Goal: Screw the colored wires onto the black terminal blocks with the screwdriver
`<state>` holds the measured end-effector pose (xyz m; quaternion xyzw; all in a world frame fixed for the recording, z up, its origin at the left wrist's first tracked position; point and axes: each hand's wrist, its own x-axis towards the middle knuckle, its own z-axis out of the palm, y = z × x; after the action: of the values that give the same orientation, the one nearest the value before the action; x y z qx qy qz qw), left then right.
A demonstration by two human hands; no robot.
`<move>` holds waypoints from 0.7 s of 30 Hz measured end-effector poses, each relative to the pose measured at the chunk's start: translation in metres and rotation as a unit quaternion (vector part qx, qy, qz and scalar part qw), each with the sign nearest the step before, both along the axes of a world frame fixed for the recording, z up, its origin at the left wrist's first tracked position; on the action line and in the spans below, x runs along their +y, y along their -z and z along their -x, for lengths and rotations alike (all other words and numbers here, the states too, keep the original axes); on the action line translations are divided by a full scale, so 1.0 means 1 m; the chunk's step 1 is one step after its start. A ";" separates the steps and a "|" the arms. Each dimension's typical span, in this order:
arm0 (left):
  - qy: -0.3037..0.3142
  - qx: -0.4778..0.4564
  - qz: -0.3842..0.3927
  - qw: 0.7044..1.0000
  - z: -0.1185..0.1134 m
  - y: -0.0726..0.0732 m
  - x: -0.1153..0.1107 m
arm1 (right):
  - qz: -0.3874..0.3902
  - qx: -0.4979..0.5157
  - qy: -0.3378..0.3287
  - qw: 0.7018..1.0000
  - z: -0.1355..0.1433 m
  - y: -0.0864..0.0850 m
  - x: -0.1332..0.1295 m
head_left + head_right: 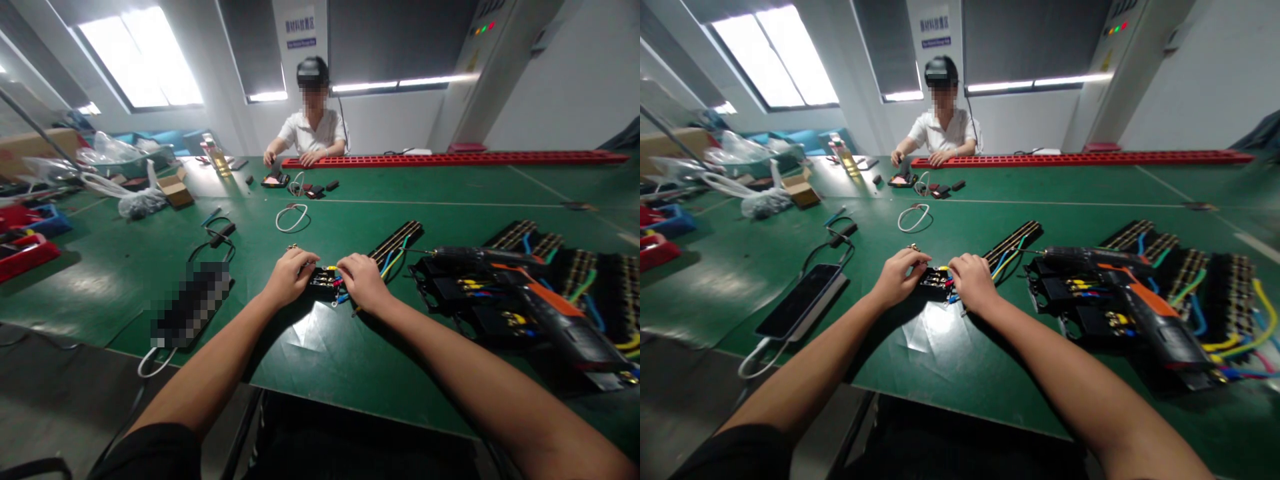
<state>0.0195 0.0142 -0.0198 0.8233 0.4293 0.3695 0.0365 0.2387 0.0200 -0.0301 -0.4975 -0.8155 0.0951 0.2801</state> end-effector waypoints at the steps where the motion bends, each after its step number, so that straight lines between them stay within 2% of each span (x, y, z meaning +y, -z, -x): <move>1: 0.002 -0.001 0.000 1.000 0.000 0.000 0.000 | 0.000 0.002 -0.001 1.000 0.000 0.000 0.000; 11: 0.024 -0.029 -0.007 0.999 -0.005 0.001 -0.002 | 0.011 0.014 -0.003 1.000 -0.001 -0.001 0.002; 21: 0.008 -0.036 -0.011 0.999 -0.010 0.003 -0.002 | 0.013 0.011 -0.006 1.000 -0.001 0.000 0.003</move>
<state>0.0293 0.0123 -0.0229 0.8130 0.4170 0.4039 0.0456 0.2394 0.0228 -0.0300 -0.4953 -0.8138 0.1130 0.2821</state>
